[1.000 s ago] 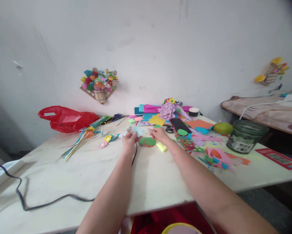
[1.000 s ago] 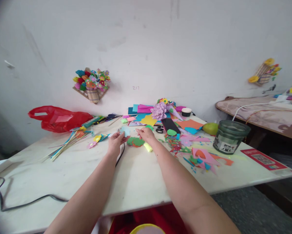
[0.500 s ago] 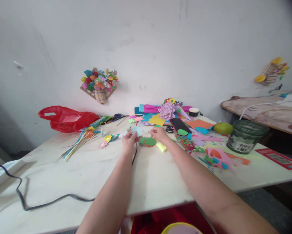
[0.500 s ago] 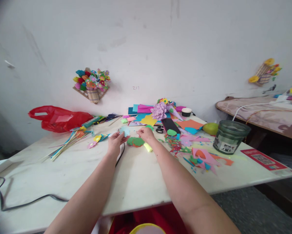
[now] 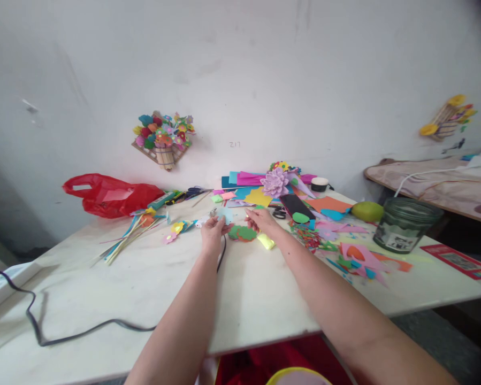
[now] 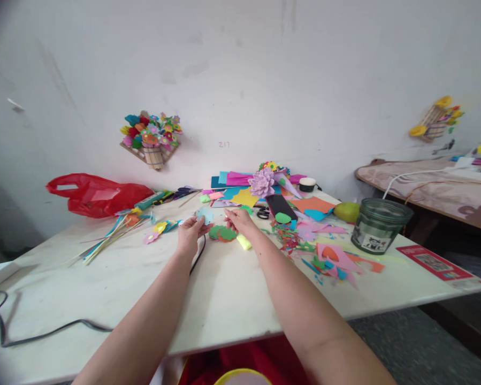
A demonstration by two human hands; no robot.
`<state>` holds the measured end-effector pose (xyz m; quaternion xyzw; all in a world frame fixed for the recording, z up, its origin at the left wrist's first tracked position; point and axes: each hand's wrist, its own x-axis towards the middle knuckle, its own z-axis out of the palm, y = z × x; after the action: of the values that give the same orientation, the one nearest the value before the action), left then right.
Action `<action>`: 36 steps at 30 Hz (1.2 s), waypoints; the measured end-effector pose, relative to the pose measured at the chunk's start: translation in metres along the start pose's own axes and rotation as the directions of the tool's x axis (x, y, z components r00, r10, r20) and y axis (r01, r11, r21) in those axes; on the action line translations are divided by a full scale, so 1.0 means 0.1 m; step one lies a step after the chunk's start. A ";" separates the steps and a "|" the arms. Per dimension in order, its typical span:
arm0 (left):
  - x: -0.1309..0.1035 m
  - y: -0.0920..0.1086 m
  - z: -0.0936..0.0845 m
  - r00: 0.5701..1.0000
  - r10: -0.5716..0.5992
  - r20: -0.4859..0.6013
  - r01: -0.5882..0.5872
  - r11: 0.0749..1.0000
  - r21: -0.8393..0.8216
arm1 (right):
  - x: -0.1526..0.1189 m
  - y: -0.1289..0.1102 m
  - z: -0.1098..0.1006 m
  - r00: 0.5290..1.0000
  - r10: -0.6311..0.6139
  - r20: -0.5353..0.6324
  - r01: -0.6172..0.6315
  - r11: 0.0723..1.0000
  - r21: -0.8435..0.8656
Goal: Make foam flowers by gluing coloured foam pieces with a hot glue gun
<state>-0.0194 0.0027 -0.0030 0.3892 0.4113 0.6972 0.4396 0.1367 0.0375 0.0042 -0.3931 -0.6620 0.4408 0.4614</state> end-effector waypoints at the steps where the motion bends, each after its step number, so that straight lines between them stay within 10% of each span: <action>1: 0.00 0.00 0.00 1.000 -0.001 0.002 0.001 1.000 0.000 | 0.00 0.00 0.00 1.000 -0.004 0.010 0.004 1.000 0.009; 10: -0.03 0.05 0.03 1.000 -0.018 -0.018 0.018 1.000 -0.015 | 0.07 0.09 -0.03 0.999 -0.032 0.015 0.034 0.977 -0.209; 17: -0.02 0.03 0.02 1.000 -0.004 -0.023 0.003 1.000 -0.014 | 0.06 0.09 -0.04 0.988 -0.146 0.050 0.141 0.721 -0.678; 36: 0.00 0.02 0.00 0.999 0.010 -0.052 -0.012 0.999 -0.044 | -0.04 0.04 0.10 0.978 -0.157 0.140 0.202 0.509 -0.837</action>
<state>-0.0196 0.0026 -0.0014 0.3635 0.4048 0.7184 0.4334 0.1285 0.0332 -0.0027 -0.4865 -0.8397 0.0231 0.2404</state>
